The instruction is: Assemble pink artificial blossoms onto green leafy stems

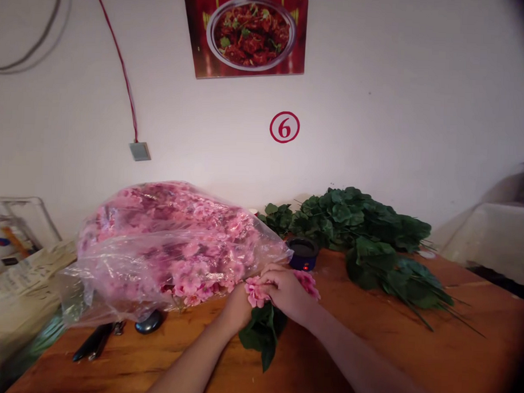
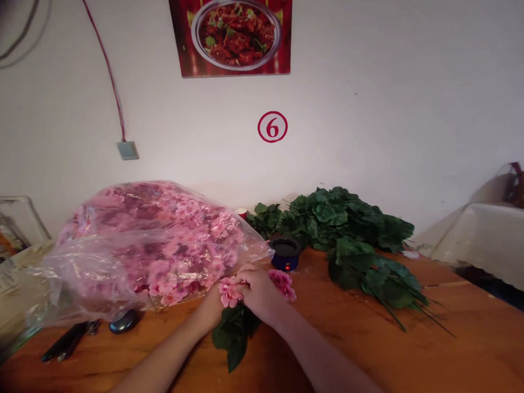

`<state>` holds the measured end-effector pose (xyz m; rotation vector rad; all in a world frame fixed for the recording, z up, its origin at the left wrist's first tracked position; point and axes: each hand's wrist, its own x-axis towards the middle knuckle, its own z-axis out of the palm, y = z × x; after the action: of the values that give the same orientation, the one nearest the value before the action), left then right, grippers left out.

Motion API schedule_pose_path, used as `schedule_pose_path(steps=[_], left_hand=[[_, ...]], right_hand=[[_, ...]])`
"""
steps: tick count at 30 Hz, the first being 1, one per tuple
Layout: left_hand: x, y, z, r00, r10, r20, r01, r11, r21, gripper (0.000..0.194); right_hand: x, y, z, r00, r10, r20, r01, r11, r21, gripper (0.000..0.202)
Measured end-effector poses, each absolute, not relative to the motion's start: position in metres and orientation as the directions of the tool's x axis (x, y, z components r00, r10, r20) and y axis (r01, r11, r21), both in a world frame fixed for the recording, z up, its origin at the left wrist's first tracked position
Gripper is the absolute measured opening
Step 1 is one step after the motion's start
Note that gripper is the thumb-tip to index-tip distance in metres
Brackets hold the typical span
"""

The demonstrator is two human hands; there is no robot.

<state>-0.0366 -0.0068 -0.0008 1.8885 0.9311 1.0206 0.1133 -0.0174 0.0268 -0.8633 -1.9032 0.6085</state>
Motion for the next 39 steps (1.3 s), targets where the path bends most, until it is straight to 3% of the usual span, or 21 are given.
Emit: schedule_pose_path(steps=[6, 11, 15, 24, 27, 32, 35, 39], left_hand=[[-0.036, -0.006, 0.005, 0.403, 0.845, 0.352, 0.156, -0.442, 0.883, 0.021], [-0.039, -0.008, 0.011, 0.383, 0.855, 0.35, 0.221, -0.453, 0.864, 0.016], [-0.037, -0.008, 0.011, 0.436, 0.832, 0.344, 0.185, -0.457, 0.87, 0.018], [-0.032, -0.007, 0.011, 0.481, 0.795, 0.37, 0.141, -0.487, 0.862, 0.024], [-0.035, -0.008, 0.013, 0.461, 0.804, 0.375, 0.115, -0.473, 0.874, 0.026], [-0.04, -0.007, 0.012, 0.284, 0.902, 0.324, 0.078, -0.359, 0.93, 0.035], [-0.039, -0.008, 0.015, 0.248, 0.92, 0.304, -0.004, -0.313, 0.95, 0.04], [-0.037, -0.01, 0.022, 0.305, 0.901, 0.309, 0.033, -0.334, 0.942, 0.037]], right_hand=[[0.113, -0.027, 0.037, -0.338, 0.783, 0.522, 0.301, 0.616, -0.728, 0.016], [0.127, -0.033, 0.051, -0.466, 0.762, 0.449, 0.378, 0.631, -0.678, 0.044], [0.126, -0.023, 0.04, -0.415, 0.762, 0.497, 0.356, 0.639, -0.683, 0.025], [0.121, -0.014, 0.027, -0.422, 0.727, 0.542, 0.326, 0.68, -0.657, 0.02], [0.124, -0.016, 0.032, -0.4, 0.781, 0.48, 0.301, 0.607, -0.736, 0.015], [0.135, -0.008, 0.039, -0.33, 0.88, 0.341, 0.081, 0.386, -0.919, 0.038], [0.14, -0.003, 0.039, -0.335, 0.895, 0.295, 0.017, 0.318, -0.948, 0.041], [0.139, -0.006, 0.04, -0.405, 0.877, 0.259, 0.051, 0.304, -0.951, 0.046]])
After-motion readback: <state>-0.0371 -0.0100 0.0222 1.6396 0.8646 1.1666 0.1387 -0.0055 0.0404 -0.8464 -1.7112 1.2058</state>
